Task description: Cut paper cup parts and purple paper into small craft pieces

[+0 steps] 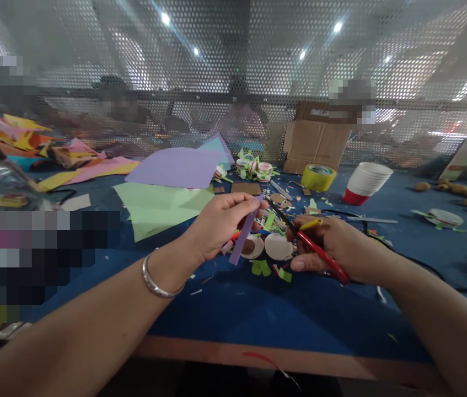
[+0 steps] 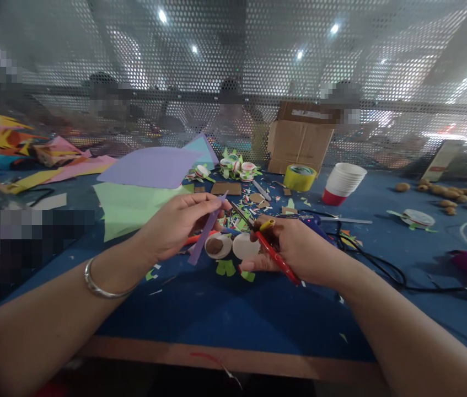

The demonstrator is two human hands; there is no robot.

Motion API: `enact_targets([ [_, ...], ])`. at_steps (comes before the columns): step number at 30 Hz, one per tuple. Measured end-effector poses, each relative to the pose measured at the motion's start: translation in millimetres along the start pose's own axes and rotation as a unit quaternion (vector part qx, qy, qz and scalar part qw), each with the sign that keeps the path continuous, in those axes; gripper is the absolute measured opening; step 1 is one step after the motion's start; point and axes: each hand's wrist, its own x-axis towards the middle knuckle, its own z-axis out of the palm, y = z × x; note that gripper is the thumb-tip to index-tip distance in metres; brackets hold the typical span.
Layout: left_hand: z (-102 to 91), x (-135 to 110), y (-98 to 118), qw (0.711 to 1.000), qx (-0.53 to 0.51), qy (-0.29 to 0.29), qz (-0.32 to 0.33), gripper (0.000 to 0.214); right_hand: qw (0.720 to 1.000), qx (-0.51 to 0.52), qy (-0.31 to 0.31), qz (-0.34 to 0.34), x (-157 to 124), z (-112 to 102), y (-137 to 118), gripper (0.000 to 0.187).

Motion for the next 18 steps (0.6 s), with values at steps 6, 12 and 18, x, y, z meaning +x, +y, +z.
enact_targets([
  [6,2.4,-1.8,-1.3,0.999,0.015,0.012,0.025,0.017,0.999,0.049,0.001,-0.002,-1.4,-0.7,0.2,0.048],
  [12,6.3,-4.7,-1.9,0.995,0.059,0.006,0.077,0.019,0.998,0.063,-0.006,-0.007,-2.7,-1.0,1.4,0.053],
  [18,6.9,-6.5,-0.7,0.99,0.099,0.027,0.097,0.022,0.997,0.07,-0.013,-0.014,-4.9,0.9,-5.3,0.064],
])
